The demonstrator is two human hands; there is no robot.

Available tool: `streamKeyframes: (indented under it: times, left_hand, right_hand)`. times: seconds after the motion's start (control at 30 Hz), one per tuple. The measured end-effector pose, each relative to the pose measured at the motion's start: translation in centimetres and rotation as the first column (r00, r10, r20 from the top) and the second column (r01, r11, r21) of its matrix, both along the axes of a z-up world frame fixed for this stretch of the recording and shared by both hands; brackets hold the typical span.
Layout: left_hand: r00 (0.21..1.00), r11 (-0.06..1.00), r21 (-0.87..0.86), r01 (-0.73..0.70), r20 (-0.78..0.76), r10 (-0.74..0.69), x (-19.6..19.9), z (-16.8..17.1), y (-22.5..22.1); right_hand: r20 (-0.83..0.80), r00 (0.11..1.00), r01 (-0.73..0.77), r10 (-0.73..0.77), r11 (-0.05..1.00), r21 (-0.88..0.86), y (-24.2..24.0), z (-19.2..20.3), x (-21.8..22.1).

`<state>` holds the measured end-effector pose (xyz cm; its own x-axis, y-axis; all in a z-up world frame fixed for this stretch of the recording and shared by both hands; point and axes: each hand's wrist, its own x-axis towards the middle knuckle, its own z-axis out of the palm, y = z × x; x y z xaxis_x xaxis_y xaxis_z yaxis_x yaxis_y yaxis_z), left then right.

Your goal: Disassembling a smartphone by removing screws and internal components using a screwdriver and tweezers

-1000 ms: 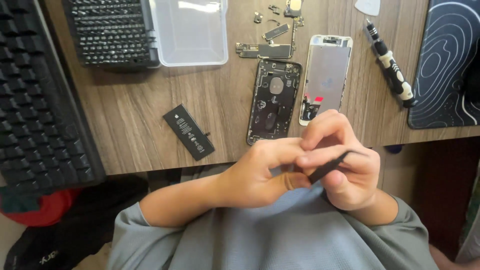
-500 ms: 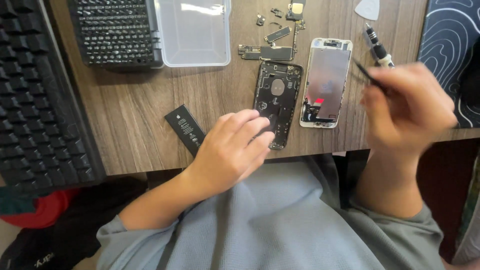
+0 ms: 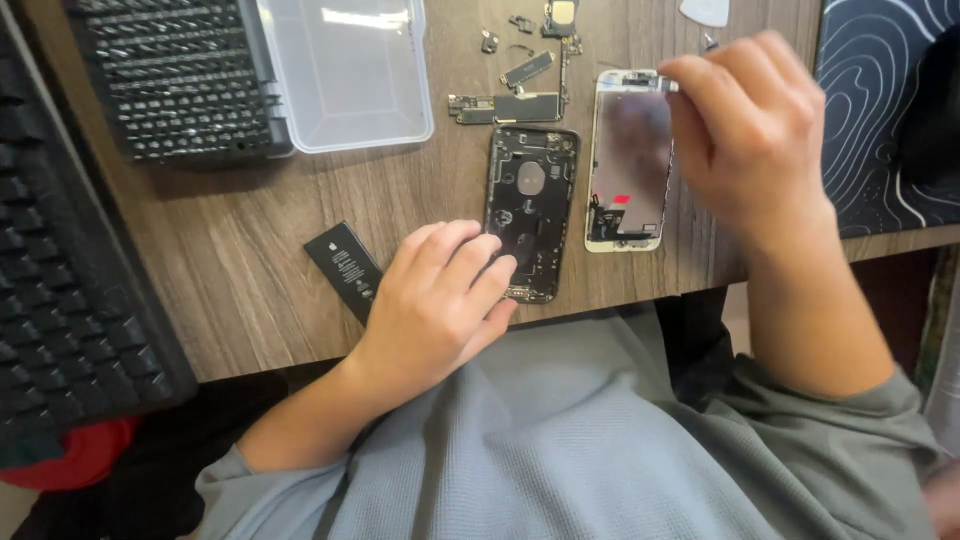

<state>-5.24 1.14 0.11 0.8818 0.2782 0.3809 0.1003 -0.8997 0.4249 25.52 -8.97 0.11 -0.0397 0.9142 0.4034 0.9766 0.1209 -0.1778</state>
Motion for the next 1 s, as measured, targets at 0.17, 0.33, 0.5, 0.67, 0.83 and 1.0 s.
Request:
streamKeyframes:
  times: [0.17,0.33,0.5,0.67,0.83,1.0]
  left_hand:
    - [1.000,1.000,0.007,0.029,0.003,-0.029,-0.2,0.0,0.3]
    - [0.998,0.998,0.020,0.065,0.023,-0.066,-0.2,-0.4,0.4]
    - [0.997,0.996,0.045,0.075,0.017,-0.076,0.0,-0.2,0.7]
    - [0.997,0.997,0.040,0.072,0.019,-0.073,0.2,-0.1,0.8]
    - [0.997,0.997,0.042,0.064,0.029,-0.065,0.3,0.0,0.8]
    - [0.997,0.997,0.032,0.071,0.028,-0.072,0.2,-0.1,0.9]
  right_hand:
    - [0.087,0.996,0.003,0.000,1.000,-0.026,0.6,-0.3,1.6]
    - [-0.073,0.997,0.026,-0.036,0.991,-0.135,1.1,-0.6,2.0]
    - [-0.097,0.994,0.023,-0.041,0.985,-0.173,1.2,-1.0,2.4]
    - [-0.093,0.995,0.014,-0.032,0.983,-0.181,1.4,-1.2,2.6]
    - [-0.066,0.998,-0.003,-0.007,0.988,-0.153,1.7,-1.2,2.5]
    - [-0.063,0.998,-0.018,0.011,0.992,-0.122,1.5,-1.0,2.4]
